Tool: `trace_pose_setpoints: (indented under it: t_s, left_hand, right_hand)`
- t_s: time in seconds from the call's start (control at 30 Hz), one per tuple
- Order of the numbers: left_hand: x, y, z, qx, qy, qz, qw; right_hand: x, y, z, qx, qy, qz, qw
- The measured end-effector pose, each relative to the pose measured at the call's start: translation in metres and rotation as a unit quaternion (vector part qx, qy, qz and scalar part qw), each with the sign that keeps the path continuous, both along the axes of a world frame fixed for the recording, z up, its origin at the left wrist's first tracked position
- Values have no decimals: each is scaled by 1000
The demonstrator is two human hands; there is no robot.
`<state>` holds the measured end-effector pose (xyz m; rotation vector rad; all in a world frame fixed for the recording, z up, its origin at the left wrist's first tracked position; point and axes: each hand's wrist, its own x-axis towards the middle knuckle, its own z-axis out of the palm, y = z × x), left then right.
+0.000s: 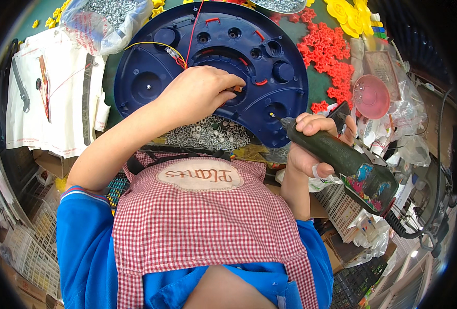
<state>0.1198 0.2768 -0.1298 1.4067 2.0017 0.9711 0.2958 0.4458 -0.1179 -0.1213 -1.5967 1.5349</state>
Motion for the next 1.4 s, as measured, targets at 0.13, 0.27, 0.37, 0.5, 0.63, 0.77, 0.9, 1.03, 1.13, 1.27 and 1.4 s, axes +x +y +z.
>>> trace_pose_setpoints:
  t_s: [0.13, 0.27, 0.37, 0.5, 0.63, 0.77, 0.9, 1.03, 1.13, 1.27, 1.4]
  left_hand:
    - [0, 0, -2, 5, 0, -1, 1000]
    - [0, 0, -1, 4, 0, -1, 1000]
    - [0, 0, -2, 5, 7, -1, 1000]
    - [0, 0, -1, 4, 0, 6, 1000]
    - [0, -2, 8, 3, 10, -14, 1000]
    - [17, 3, 17, 57, 12, -39, 998]
    - [22, 10, 24, 36, 74, -31, 996]
    - [30, 22, 14, 85, 123, -8, 989]
    - [30, 25, 1, 77, 108, -60, 989]
    - [27, 23, -1, 113, 125, -40, 985]
    - [23, 21, 6, 104, 134, -61, 984]
  right_hand:
    - [1, 2, -4, 5, 2, 24, 1000]
    - [6, 5, -13, 43, -15, 30, 999]
    - [9, 6, -17, 42, -15, 30, 999]
    - [1, 5, -8, 5, -31, 31, 999]
    - [0, 7, 7, -84, 32, 49, 995]
    - [-1, 0, -4, -74, -5, 44, 996]
    - [-9, 4, 6, -72, 53, 67, 994]
    - [-14, -1, 32, -108, 107, 122, 981]
    - [-20, -5, 37, -83, 97, 146, 981]
    - [-22, -6, 38, -59, 71, 154, 984]
    - [-21, -7, 40, -60, 65, 155, 984]
